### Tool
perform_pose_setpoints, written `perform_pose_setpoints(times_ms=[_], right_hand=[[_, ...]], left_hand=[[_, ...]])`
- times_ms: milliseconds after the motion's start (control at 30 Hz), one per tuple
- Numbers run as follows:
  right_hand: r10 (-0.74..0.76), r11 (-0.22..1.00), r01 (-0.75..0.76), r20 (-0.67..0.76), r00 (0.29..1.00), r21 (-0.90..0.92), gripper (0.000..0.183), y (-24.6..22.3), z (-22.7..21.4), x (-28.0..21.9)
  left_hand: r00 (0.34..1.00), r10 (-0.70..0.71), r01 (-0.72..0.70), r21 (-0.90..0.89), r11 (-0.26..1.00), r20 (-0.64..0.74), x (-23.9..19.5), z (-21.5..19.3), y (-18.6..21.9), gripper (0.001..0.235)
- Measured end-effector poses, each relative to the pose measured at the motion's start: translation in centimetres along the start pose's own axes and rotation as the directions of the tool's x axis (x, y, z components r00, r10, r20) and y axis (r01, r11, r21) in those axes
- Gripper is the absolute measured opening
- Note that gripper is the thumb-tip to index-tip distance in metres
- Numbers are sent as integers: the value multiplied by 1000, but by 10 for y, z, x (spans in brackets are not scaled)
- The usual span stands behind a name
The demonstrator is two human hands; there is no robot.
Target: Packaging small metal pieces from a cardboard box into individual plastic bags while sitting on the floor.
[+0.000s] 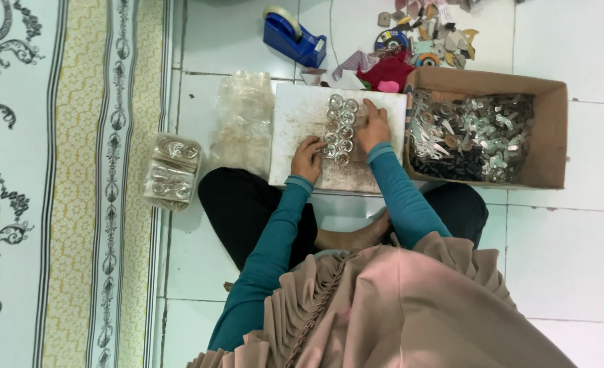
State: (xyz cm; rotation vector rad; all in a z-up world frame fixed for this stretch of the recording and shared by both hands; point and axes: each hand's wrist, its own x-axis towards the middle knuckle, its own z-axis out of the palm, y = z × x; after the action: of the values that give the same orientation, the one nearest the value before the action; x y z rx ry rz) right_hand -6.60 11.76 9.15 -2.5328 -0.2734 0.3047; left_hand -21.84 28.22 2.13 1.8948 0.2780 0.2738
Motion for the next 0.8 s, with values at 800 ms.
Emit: perform_pose_setpoints(times_ms=[800], right_hand=[[-656, 443, 735, 374, 656, -514, 22, -173, 225, -13]], left_hand=[[819, -547, 573, 296, 764, -172, 18, -170, -136, 39]])
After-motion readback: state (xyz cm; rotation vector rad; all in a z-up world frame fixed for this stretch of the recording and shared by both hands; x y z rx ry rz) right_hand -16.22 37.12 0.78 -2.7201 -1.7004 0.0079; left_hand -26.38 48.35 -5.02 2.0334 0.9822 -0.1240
